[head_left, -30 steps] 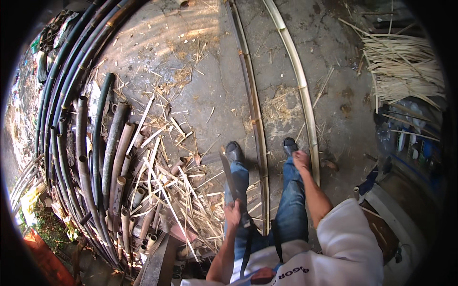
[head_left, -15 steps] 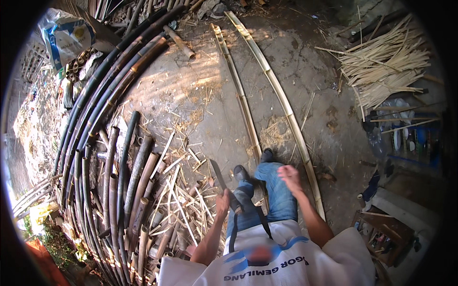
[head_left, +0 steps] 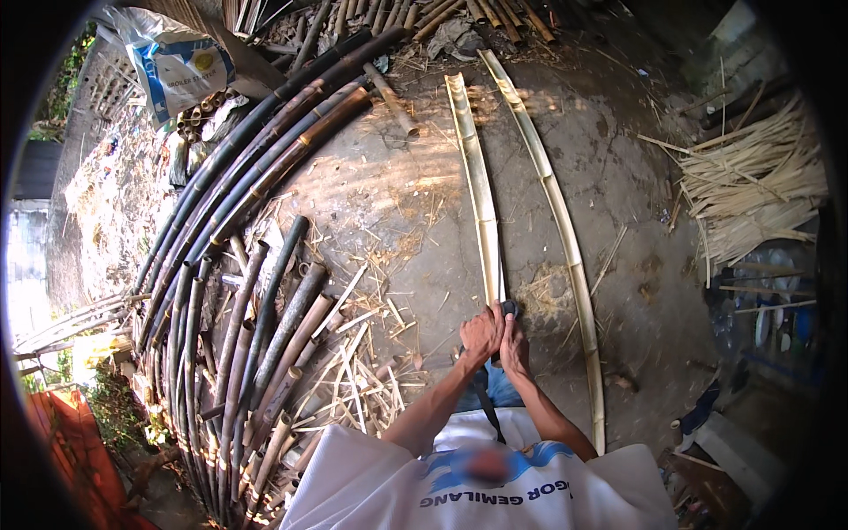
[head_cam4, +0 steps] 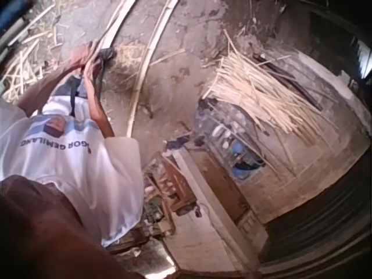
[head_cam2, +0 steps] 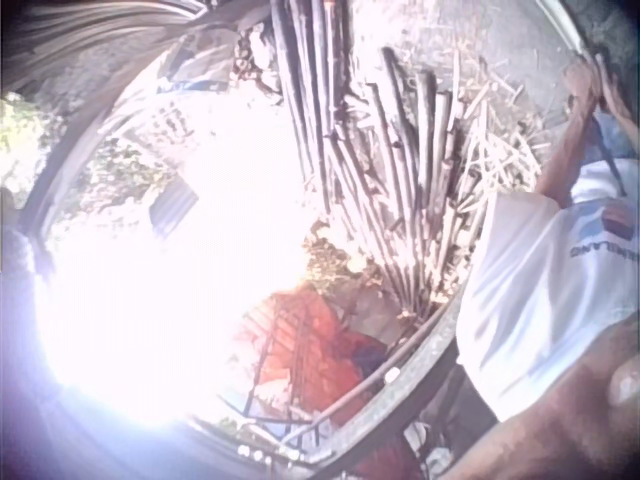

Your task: The person uses a machete to split long bamboo poles into thinner strips. They repeatedly strike the bamboo with the machete, adjust the pieces, and separate the split sections on the ground.

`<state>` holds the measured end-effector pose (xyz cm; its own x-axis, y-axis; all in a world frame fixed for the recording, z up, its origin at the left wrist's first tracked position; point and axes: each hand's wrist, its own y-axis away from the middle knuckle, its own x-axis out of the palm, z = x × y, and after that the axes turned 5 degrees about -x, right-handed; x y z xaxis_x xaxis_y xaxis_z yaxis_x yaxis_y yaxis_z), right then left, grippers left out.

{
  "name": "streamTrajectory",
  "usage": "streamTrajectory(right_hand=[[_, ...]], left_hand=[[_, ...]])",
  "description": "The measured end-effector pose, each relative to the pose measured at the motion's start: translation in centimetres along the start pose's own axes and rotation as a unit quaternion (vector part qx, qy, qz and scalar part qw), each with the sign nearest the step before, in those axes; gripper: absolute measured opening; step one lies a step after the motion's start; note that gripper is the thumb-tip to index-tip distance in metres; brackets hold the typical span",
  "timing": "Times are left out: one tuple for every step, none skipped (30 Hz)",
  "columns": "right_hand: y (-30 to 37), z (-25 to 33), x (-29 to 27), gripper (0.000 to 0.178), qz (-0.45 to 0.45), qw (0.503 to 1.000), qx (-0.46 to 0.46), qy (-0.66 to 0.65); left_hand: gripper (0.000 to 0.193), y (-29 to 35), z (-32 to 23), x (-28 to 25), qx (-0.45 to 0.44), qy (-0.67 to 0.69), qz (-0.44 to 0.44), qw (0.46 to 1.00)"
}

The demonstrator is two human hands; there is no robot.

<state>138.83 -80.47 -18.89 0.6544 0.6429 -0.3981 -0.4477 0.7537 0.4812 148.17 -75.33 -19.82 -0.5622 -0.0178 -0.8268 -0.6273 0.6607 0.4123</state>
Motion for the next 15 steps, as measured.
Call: streamTrajectory(right_hand=[[-0.8, 2.3, -1.5, 0.062, 0.027, 1.0, 0.003, -0.003], [-2.3, 1.1, -2.1, 0.062, 0.037, 0.996, 0.069, -0.051], [-3.8, 0.7, -3.0, 0.063, 0.038, 0.984, 0.136, -0.105], [-4.9, 0.3, -3.9, 0.062, 0.031, 0.944, 0.268, -0.192], [-5.5, 1.8, -5.3, 0.054, 0.067, 0.944, 0.236, -0.221], [-5.8, 2.8, -6.3, 0.049, 0.082, 0.955, 0.207, -0.198], [-6.4, 3.2, -6.6, 0.045, 0.107, 0.964, 0.177, -0.17], [-7.7, 1.7, -6.7, 0.036, 0.139, 0.969, 0.125, -0.162], [-9.6, -1.2, -6.8, 0.029, 0.178, 0.977, 0.066, -0.096], [-11.4, -4.4, -6.1, 0.026, 0.151, 0.983, 0.069, -0.081], [-13.0, -6.7, -5.0, 0.024, 0.124, 0.987, 0.071, -0.068], [-14.7, -7.4, -4.2, 0.029, 0.11, 0.989, 0.089, -0.033], [-17.2, -8.7, -3.4, 0.034, 0.076, 0.994, 0.065, 0.052], [-19.6, -10.1, -2.1, 0.039, 0.044, 0.989, 0.045, 0.136], [-22.0, -11.4, -0.5, 0.045, 0.012, 0.976, 0.025, 0.218]], left_hand=[[0.049, -0.6, -0.2, 0.0, 0.018, -0.004, -0.01, 1.0], [0.052, -1.8, -0.2, 0.3, -0.027, 0.0, 0.042, 0.999], [0.053, -2.9, -0.5, -0.4, -0.094, 0.062, 0.05, 0.992], [0.054, -3.9, -0.4, -1.2, -0.161, 0.121, 0.057, 0.978], [0.055, -4.3, -0.1, -2.2, -0.231, 0.178, 0.069, 0.954], [0.054, -4.6, 1.1, -3.6, -0.256, 0.243, 0.105, 0.93], [0.053, -3.9, 3.8, -3.3, -0.236, 0.228, 0.082, 0.941], [0.052, -3.0, 6.6, -2.2, -0.212, 0.214, 0.06, 0.952], [0.052, -2.9, 9.2, -1.0, -0.287, 0.183, 0.15, 0.928], [0.058, -1.6, 12.1, 1.2, -0.252, 0.192, 0.121, 0.941], [0.062, -0.7, 15.3, 3.9, -0.246, 0.149, 0.157, 0.945], [0.066, -0.4, 17.6, 6.3, -0.24, 0.108, 0.188, 0.946], [0.067, -0.3, 18.0, 8.2, -0.255, 0.096, 0.188, 0.943], [0.069, 0.1, 18.3, 9.5, -0.272, 0.08, 0.193, 0.939], [0.072, -0.4, 18.9, 10.3, -0.288, 0.062, 0.196, 0.935]])
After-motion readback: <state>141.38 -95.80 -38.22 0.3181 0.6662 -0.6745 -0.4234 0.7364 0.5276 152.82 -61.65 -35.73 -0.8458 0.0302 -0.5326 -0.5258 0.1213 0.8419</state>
